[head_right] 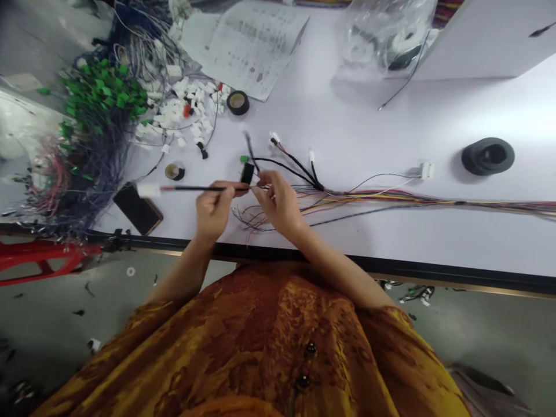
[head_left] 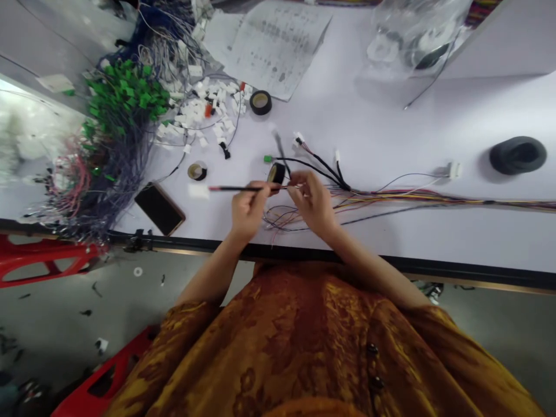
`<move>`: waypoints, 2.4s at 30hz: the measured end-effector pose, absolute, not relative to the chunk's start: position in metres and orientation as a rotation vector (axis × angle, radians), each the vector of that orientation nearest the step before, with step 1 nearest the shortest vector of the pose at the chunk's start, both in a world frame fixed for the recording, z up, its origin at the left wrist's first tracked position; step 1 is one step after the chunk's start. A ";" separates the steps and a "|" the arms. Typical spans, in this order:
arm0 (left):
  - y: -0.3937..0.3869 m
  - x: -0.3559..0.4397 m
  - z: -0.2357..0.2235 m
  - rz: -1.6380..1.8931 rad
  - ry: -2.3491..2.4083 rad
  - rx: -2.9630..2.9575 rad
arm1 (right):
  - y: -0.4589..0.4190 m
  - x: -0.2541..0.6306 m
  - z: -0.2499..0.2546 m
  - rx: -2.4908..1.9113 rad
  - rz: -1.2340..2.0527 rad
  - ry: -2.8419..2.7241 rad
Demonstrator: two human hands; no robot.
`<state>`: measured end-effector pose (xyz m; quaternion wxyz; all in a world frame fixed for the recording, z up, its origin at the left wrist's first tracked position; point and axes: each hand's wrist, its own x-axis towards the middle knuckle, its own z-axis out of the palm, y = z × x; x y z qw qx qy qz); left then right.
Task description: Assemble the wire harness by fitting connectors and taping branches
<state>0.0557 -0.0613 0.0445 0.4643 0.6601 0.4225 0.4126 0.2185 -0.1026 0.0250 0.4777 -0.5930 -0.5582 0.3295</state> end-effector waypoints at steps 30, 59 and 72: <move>-0.086 0.067 -0.001 1.204 1.176 1.861 | -0.016 0.238 0.055 -1.724 1.083 -1.848; -0.066 0.065 -0.002 0.947 1.005 1.178 | -0.080 0.241 0.046 -1.581 0.897 -2.067; -0.068 0.052 0.040 1.107 0.971 2.134 | -0.024 0.247 0.078 -1.531 1.364 -2.257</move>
